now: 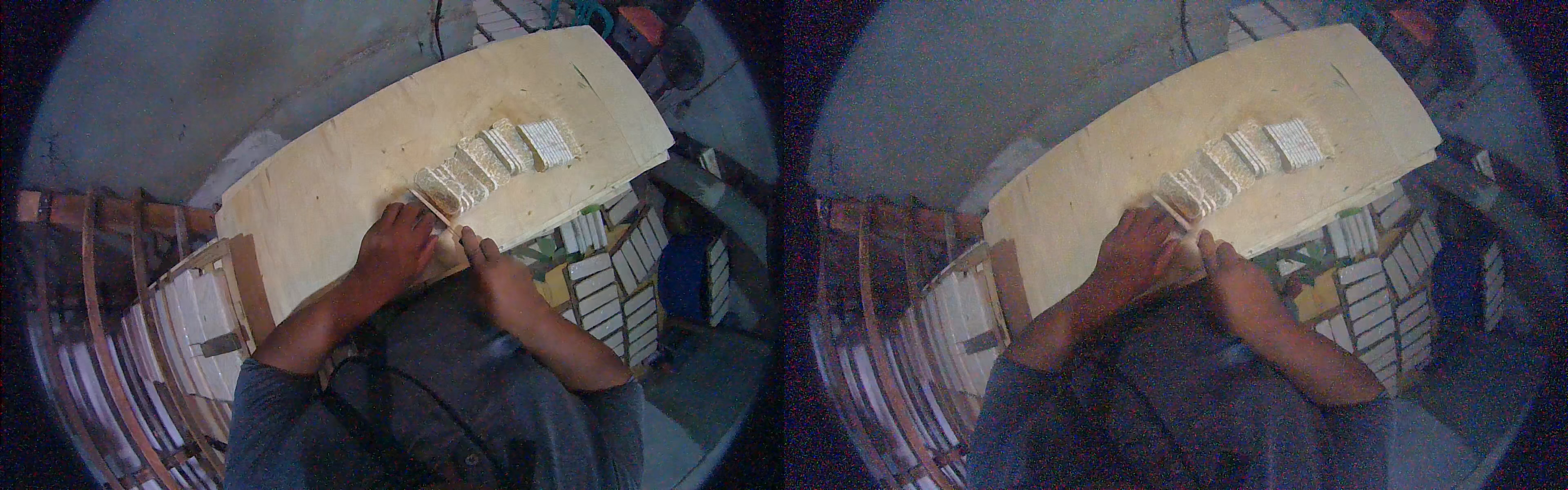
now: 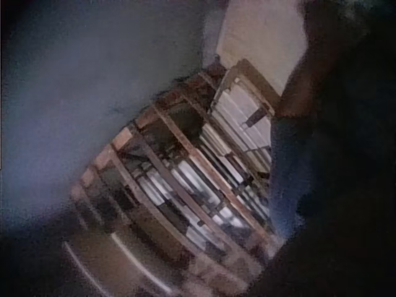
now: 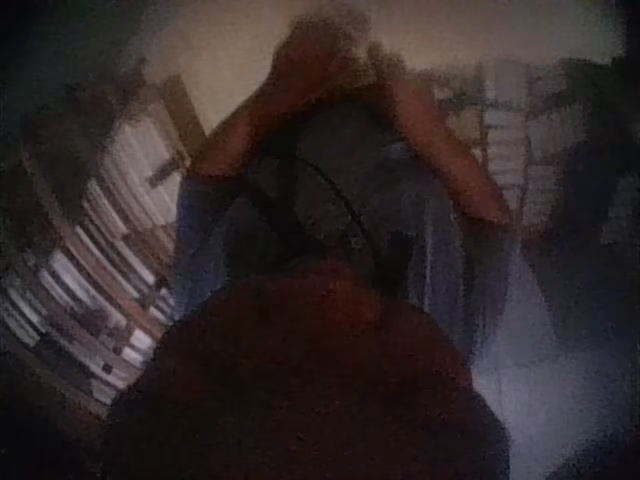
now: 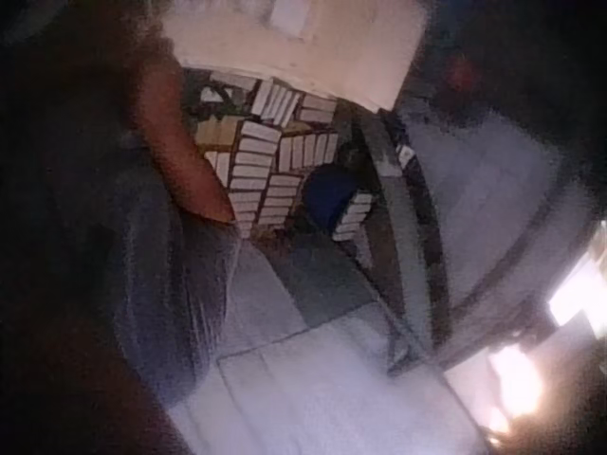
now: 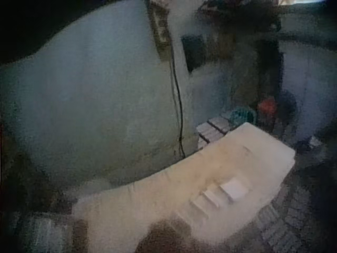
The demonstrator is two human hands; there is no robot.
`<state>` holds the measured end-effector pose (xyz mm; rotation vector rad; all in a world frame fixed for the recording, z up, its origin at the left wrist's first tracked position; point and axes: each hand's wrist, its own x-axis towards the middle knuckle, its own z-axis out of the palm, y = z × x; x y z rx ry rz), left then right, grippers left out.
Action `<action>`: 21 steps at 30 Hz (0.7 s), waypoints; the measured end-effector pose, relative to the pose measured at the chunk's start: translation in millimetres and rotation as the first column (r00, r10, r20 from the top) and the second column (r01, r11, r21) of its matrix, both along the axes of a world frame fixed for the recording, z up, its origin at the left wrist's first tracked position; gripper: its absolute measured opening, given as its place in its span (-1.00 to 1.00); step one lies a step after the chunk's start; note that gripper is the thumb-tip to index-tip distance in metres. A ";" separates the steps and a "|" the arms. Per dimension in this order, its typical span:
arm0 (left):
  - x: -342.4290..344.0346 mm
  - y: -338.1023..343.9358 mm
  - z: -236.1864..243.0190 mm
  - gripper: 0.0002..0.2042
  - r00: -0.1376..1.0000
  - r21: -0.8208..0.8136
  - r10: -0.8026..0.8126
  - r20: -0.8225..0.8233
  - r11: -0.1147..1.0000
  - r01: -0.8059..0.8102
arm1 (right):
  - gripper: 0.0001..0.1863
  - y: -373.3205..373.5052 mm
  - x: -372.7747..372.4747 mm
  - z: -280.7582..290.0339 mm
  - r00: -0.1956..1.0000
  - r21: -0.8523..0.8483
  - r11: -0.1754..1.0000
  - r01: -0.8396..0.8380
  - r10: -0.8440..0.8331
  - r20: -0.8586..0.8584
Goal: The person uses a knife to slice small rectangular blocks of light-colored wood into thin strips on a wooden workbench. The person holds the blocks with one hand and cuts them with the other, accumulating a pile of wood shavings and strips on the table.
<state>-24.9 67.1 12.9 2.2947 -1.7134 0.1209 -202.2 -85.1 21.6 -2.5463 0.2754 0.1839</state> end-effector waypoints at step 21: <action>13.4 -7.4 -19.0 -0.43 0.986 -0.009 0.116 -0.121 0.993 -0.118 | -0.20 -31.0 11.2 -30.6 0.975 -0.023 0.978 0.209 -0.206 0.077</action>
